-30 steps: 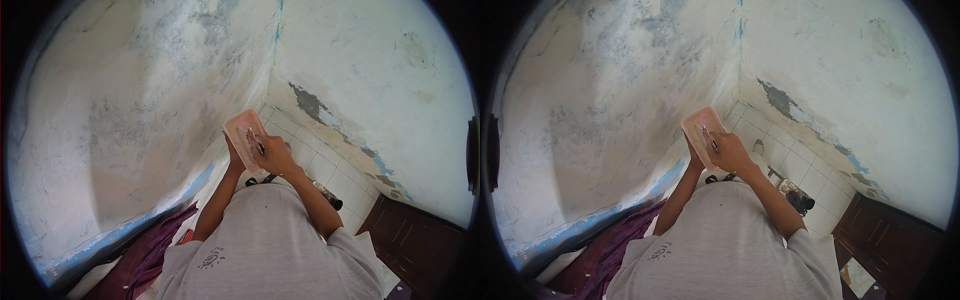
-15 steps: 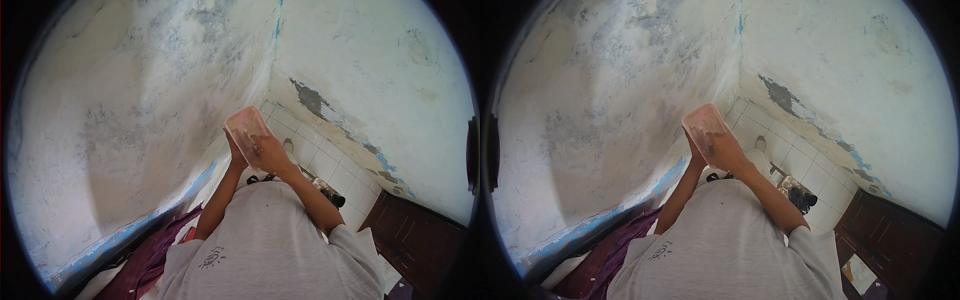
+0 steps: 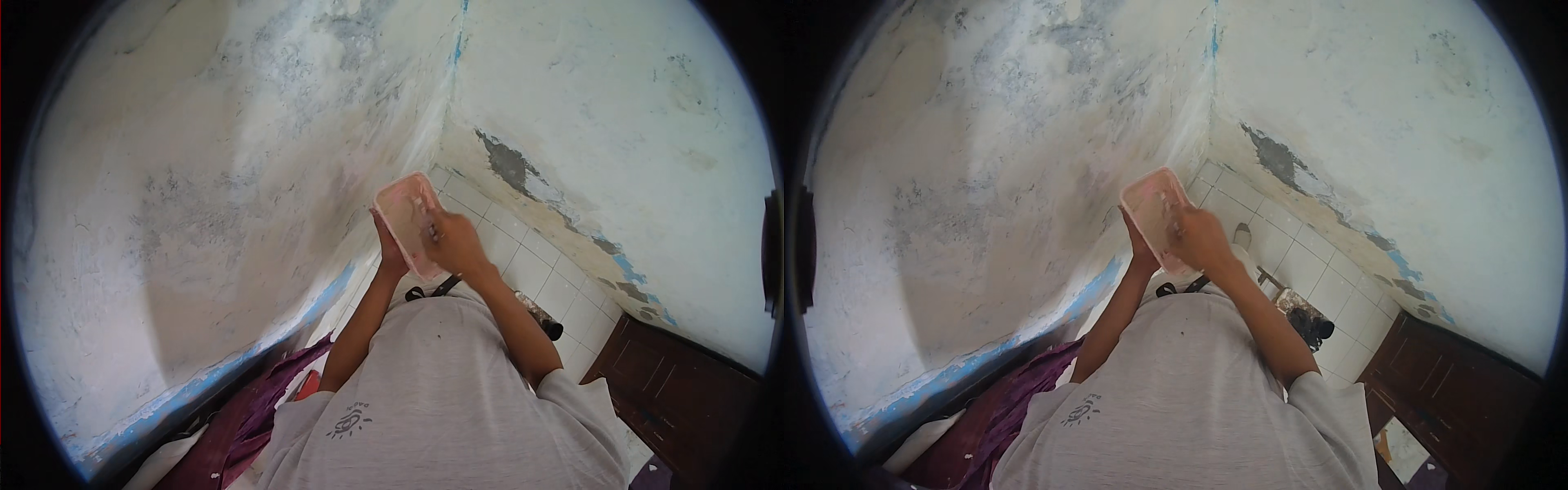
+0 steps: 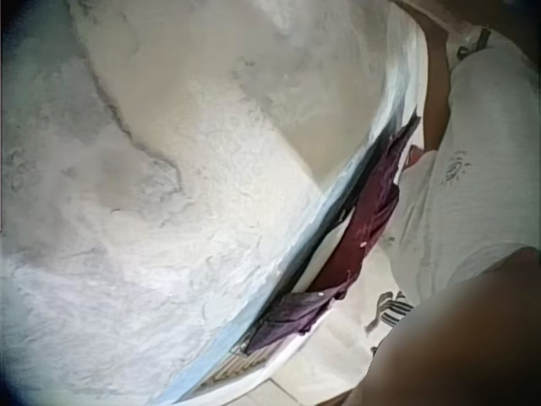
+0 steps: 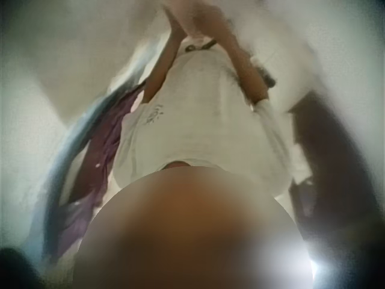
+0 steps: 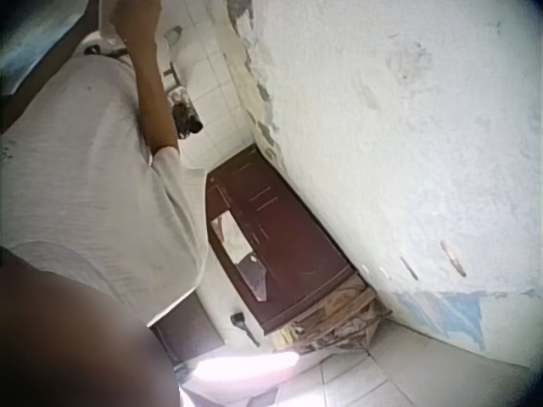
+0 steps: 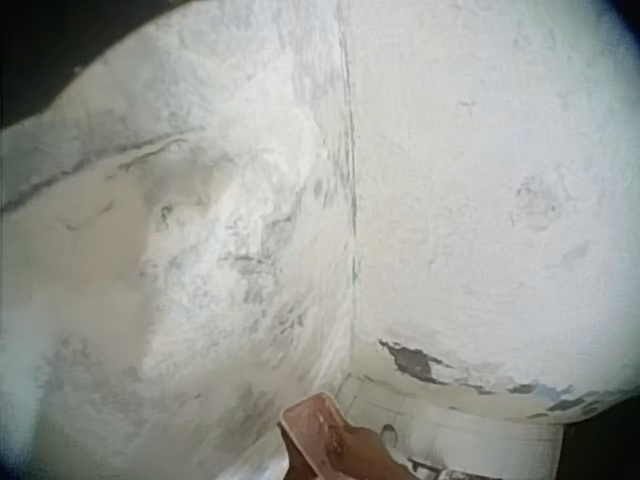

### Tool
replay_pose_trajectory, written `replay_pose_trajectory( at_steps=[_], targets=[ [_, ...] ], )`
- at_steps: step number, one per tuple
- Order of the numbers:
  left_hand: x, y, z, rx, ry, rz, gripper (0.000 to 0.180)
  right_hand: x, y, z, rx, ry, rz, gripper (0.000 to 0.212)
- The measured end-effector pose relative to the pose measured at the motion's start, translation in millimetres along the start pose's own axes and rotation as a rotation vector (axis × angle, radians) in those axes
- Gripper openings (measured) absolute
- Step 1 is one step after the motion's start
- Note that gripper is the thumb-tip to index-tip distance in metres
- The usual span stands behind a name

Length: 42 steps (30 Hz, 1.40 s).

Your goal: The person applies plaster paste to a wall with a putty knife.

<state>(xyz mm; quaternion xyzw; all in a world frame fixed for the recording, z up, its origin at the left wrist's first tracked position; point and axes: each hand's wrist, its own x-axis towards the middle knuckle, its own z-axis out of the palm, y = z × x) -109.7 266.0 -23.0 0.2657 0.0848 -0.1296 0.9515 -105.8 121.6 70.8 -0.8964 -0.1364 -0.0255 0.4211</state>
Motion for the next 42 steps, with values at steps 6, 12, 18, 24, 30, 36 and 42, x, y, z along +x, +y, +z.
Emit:
replay_pose_trajectory(
  at_steps=[6,12,18,24,30,36,42],
  targets=[
    [-5.6,4.7,-0.8,-0.046,0.051,-0.061,0.095,0.1,-8.4,-1.3,0.055,-0.088,-0.04,0.023],
    [-1.5,3.2,-4.3,-0.109,0.11,-0.11,0.095,-4.3,-5.4,1.0,0.097,-0.071,-0.096,0.026],
    [-1.4,3.1,4.0,-0.032,-0.01,-0.091,0.097,2.9,4.0,-16.7,0.123,-0.065,0.04,0.026],
    [-2.7,6.4,-4.2,-0.091,-0.089,-0.069,0.095,-1.0,-9.7,-32.9,0.264,-0.094,0.246,0.018],
    [-3.9,10.5,-17.0,-0.011,0.003,-0.083,0.088,-14.9,27.9,-23.4,0.415,-0.124,0.196,0.022],
    [-22.3,18.1,-38.0,0.013,0.022,-0.017,0.078,46.1,30.1,-43.9,0.647,0.214,0.164,0.023],
    [-35.3,6.3,-53.5,0.0,0.084,-0.021,0.079,155.5,3.7,8.2,0.493,0.634,0.098,0.016]
  ],
)
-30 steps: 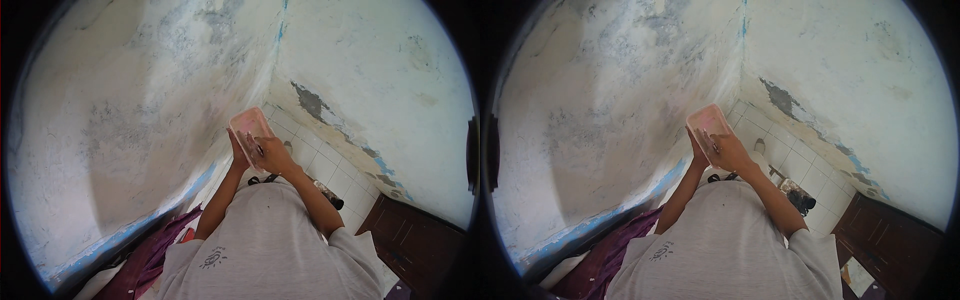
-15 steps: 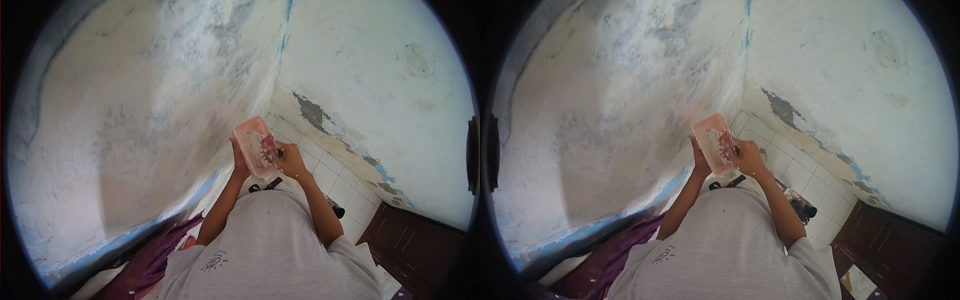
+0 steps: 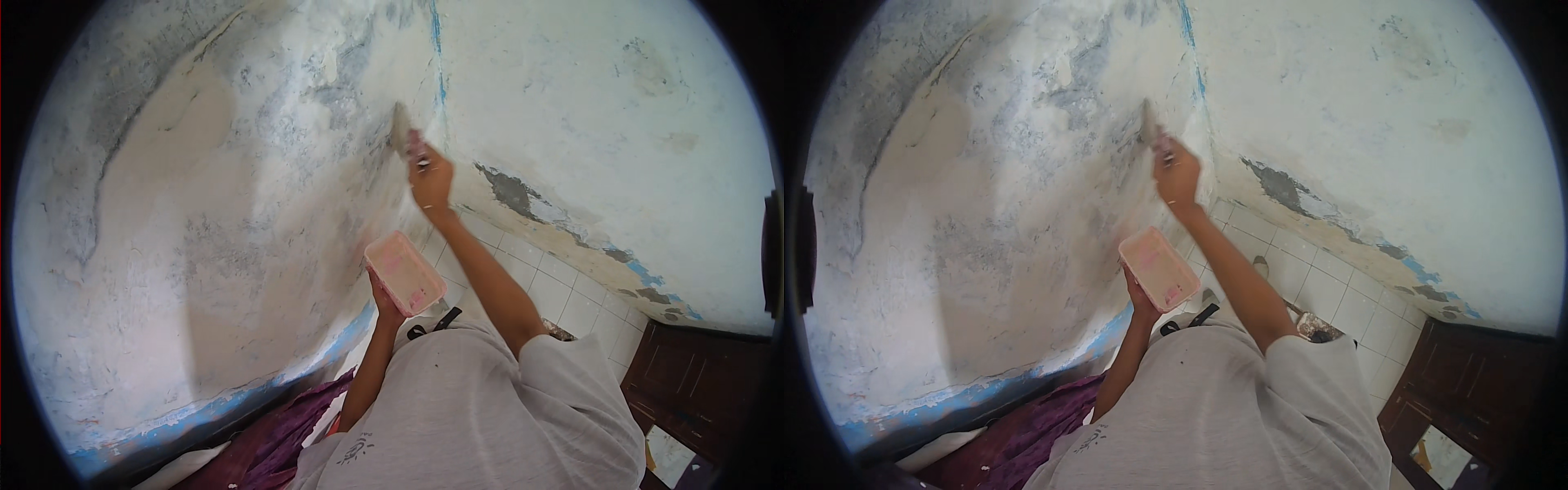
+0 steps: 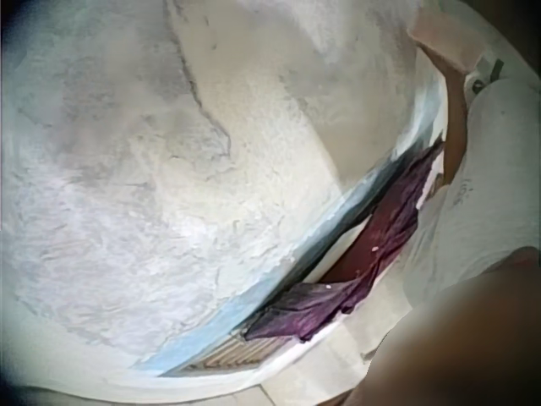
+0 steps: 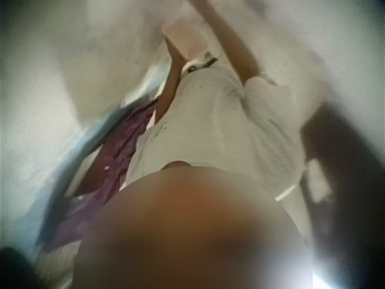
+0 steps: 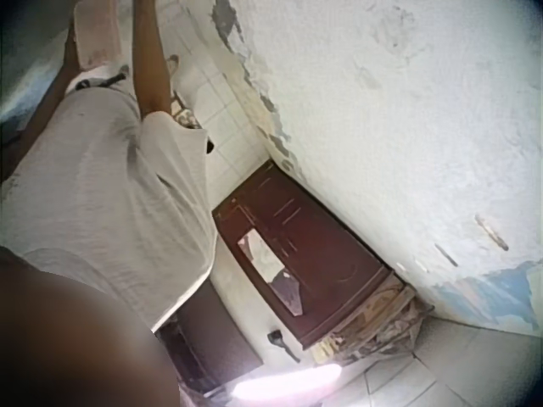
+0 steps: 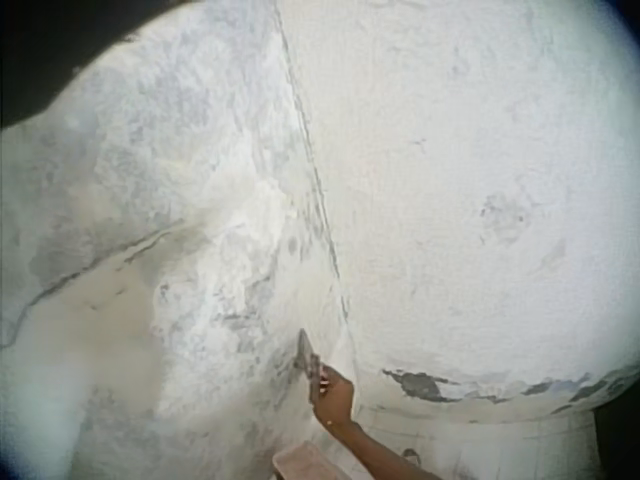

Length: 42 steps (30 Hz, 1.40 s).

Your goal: The person applies plaster paste to a wall with a putty knife.

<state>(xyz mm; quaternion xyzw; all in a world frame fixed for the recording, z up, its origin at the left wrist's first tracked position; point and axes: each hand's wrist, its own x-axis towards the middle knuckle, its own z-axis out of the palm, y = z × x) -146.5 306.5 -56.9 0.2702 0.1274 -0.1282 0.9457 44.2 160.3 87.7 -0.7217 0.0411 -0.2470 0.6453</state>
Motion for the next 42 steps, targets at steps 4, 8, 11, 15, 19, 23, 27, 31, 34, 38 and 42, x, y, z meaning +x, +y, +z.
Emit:
replay_pose_trajectory(
  at_steps=[4,8,11,15,19,23,27,31,34,38,42],
  targets=[
    [-6.5,2.6,-2.6,-0.043,0.051,0.023,0.076,-98.2,-10.4,36.9,-0.181,0.048,-0.403,0.006],
    [-9.9,1.0,-21.8,-0.129,0.073,0.007,0.075,-131.4,-36.1,1.1,0.006,-0.144,-0.444,0.015],
    [-13.8,2.0,-4.4,-0.083,0.089,-0.037,0.079,-84.9,-1.9,-19.2,-0.066,-0.008,-0.293,0.013],
    [-12.7,-3.0,4.4,-0.098,0.049,-0.09,0.08,30.4,21.7,-33.5,-0.019,0.155,-0.079,0.007],
    [-19.0,0.0,-4.4,-0.04,0.074,-0.034,0.081,-2.1,17.6,5.7,0.126,0.049,-0.167,0.019],
    [-20.2,3.0,6.4,-0.041,0.065,-0.032,0.076,-94.6,25.6,12.1,-0.001,-0.057,-0.311,0.042],
    [-18.7,5.1,10.2,-0.01,0.076,-0.009,0.076,-119.1,8.7,-14.6,0.022,-0.264,-0.418,0.038],
    [-18.8,4.3,-0.3,-0.065,0.038,-0.083,0.077,-33.5,22.2,-22.1,0.208,0.037,0.064,0.026],
    [-17.4,2.3,2.3,-0.046,0.043,-0.076,0.078,40.7,21.6,-26.5,0.049,0.138,-0.155,0.026],
    [-17.3,4.8,-0.1,-0.042,0.034,-0.058,0.078,30.5,14.6,-11.4,0.092,0.029,-0.054,0.031],
    [-15.5,4.3,-11.3,-0.073,0.063,-0.048,0.078,-67.9,39.4,5.2,-0.061,-0.054,-0.274,0.046]
  ],
)
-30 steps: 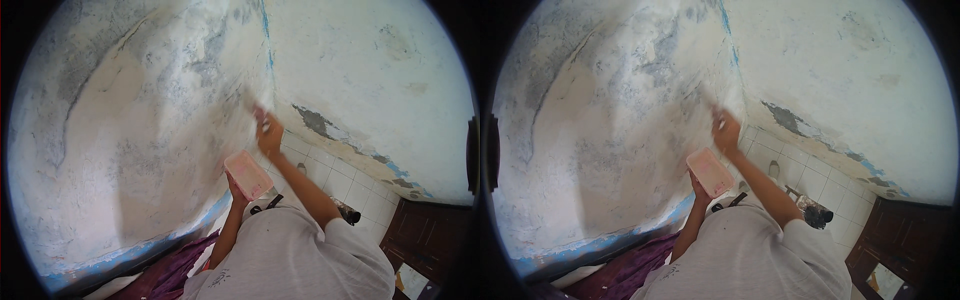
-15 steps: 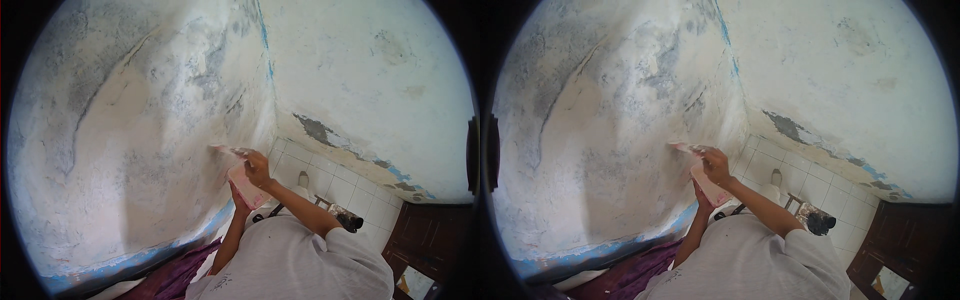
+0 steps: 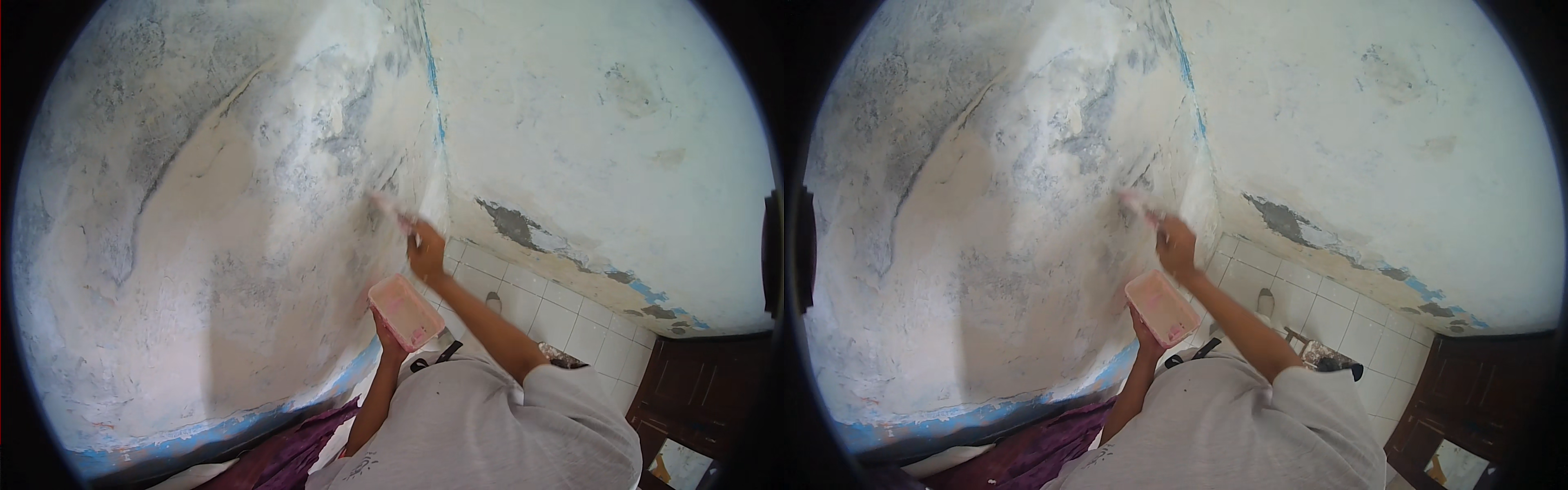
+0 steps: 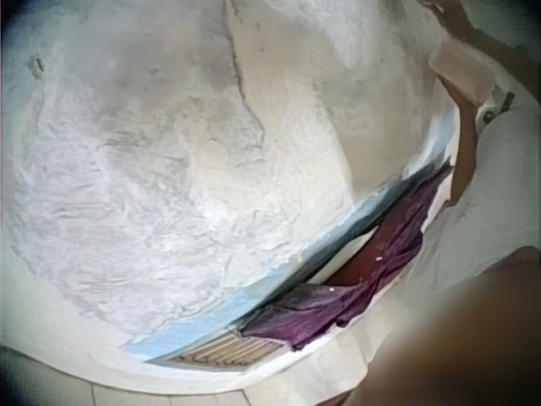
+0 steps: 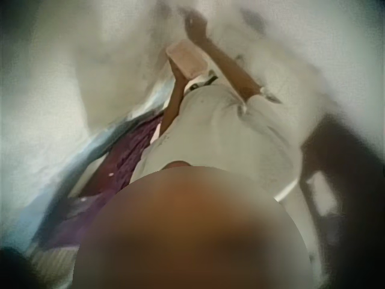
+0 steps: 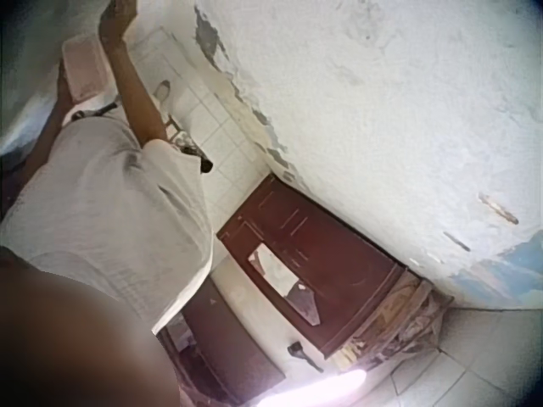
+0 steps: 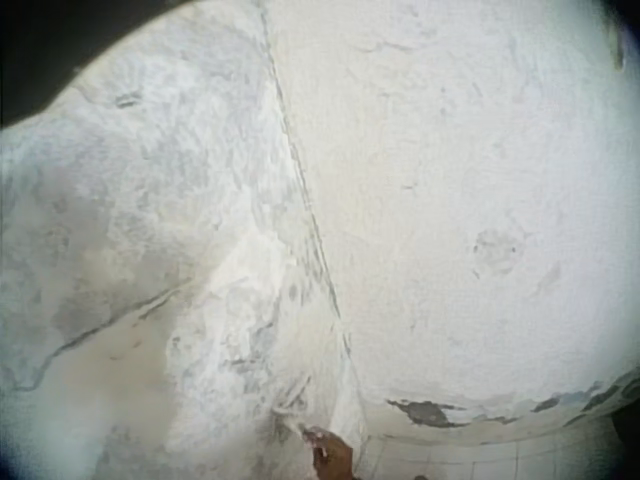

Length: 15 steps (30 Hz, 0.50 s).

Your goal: The person applies plaster paste to a wall with a putty knife.

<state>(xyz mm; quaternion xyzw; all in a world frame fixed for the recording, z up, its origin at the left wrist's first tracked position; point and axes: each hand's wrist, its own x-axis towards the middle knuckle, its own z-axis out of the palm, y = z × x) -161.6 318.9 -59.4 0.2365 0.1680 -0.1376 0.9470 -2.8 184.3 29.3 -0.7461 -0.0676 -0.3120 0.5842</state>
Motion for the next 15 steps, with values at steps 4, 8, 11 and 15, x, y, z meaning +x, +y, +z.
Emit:
replay_pose_trajectory(
  at_steps=[4,8,11,15],
  targets=[
    [3.6,-1.4,3.3,0.022,0.009,0.055,0.077,-54.7,-34.3,-17.3,0.026,-0.183,-0.11,0.047],
    [5.2,0.8,7.7,0.016,-0.012,0.008,0.077,-19.7,18.3,-22.3,0.06,-0.055,0.305,0.031],
    [3.0,-1.4,10.2,0.0,-0.016,-0.017,0.078,39.6,42.5,-12.0,0.075,0.251,0.084,0.024],
    [-2.2,-2.4,-4.2,0.017,0.004,-0.011,0.078,-6.9,13.7,26.5,0.099,0.153,0.169,0.02]
  ],
)
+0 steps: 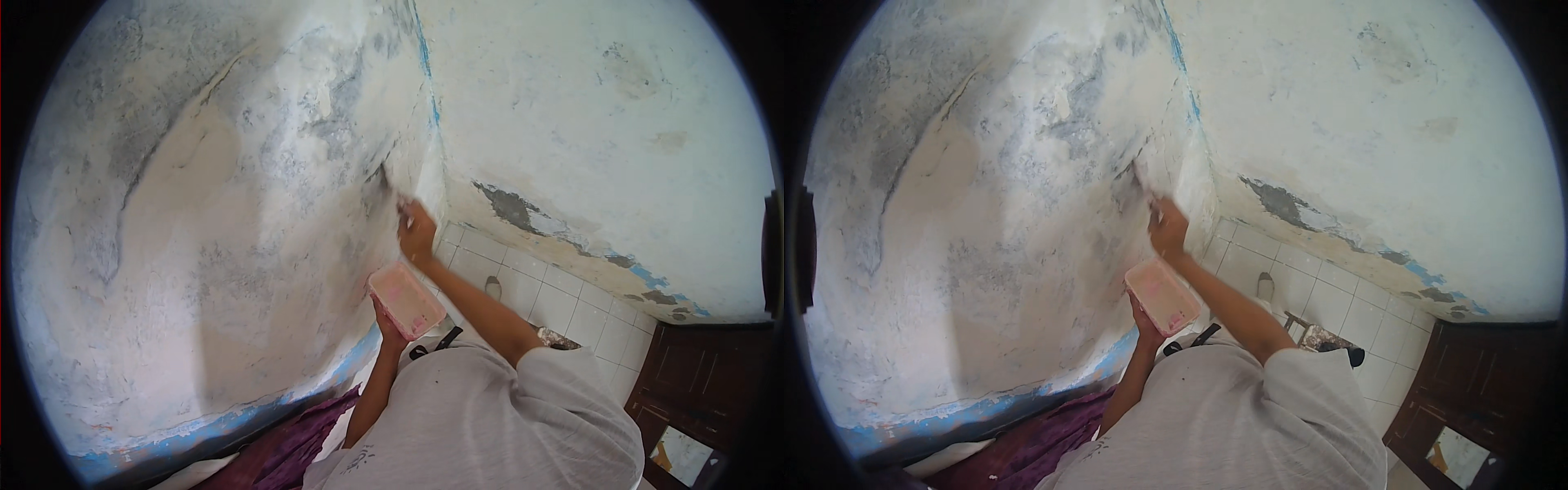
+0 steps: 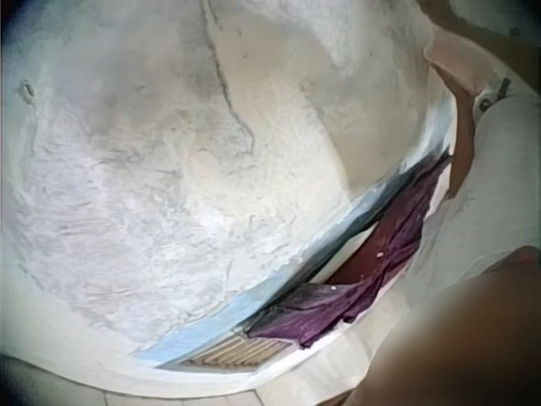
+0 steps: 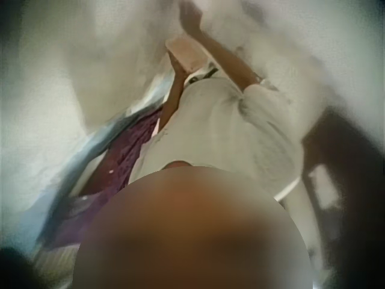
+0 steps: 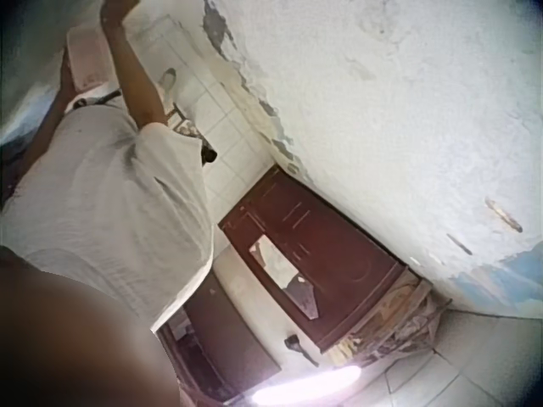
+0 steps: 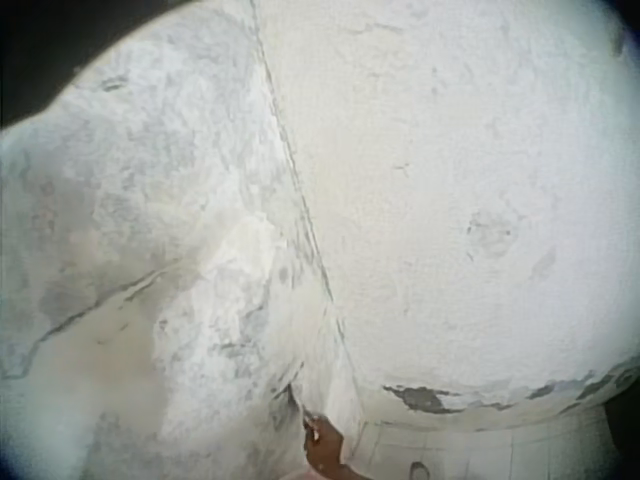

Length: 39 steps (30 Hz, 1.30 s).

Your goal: The person applies plaster paste to a wall with a putty knife.

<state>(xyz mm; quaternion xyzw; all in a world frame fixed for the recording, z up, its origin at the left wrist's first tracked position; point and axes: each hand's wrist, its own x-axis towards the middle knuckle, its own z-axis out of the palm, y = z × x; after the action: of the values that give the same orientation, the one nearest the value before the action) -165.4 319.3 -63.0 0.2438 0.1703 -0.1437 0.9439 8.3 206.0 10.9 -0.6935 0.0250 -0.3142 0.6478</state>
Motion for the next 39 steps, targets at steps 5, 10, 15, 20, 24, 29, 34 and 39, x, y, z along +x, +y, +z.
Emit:
replay_pose_trajectory(
  at_steps=[5,10,15,20,24,29,34,39],
  targets=[
    [-5.4,3.3,-2.5,0.043,0.048,0.034,0.077,-65.6,-21.0,-44.2,0.06,-0.31,-0.051,0.038],
    [-15.7,6.3,8.7,0.134,0.066,0.07,0.078,12.2,62.4,-40.7,-0.263,0.011,0.182,0.038],
    [-27.6,9.0,-4.9,0.086,0.118,0.044,0.078,-7.2,18.7,18.8,-0.082,-0.054,0.271,0.013],
    [-26.3,5.3,-0.7,0.054,0.156,0.043,0.077,-54.9,-27.1,-21.8,-0.006,-0.166,0.006,0.019],
    [-27.3,4.4,7.5,0.054,0.188,0.048,0.075,-8.0,32.2,-56.3,0.067,-0.231,0.519,0.015],
    [-10.7,-18.9,32.7,0.078,0.142,0.044,0.074,49.6,103.1,-19.4,0.076,0.103,0.189,0.02],
    [-28.1,-20.2,14.1,-0.018,0.21,0.097,0.073,-38.8,-20.3,-4.9,-0.007,-0.212,0.048,0.022],
    [-24.5,-21.2,19.2,-0.066,0.196,0.063,0.072,-22.1,3.1,-64.3,0.184,-0.376,0.08,0.019]
  ],
)
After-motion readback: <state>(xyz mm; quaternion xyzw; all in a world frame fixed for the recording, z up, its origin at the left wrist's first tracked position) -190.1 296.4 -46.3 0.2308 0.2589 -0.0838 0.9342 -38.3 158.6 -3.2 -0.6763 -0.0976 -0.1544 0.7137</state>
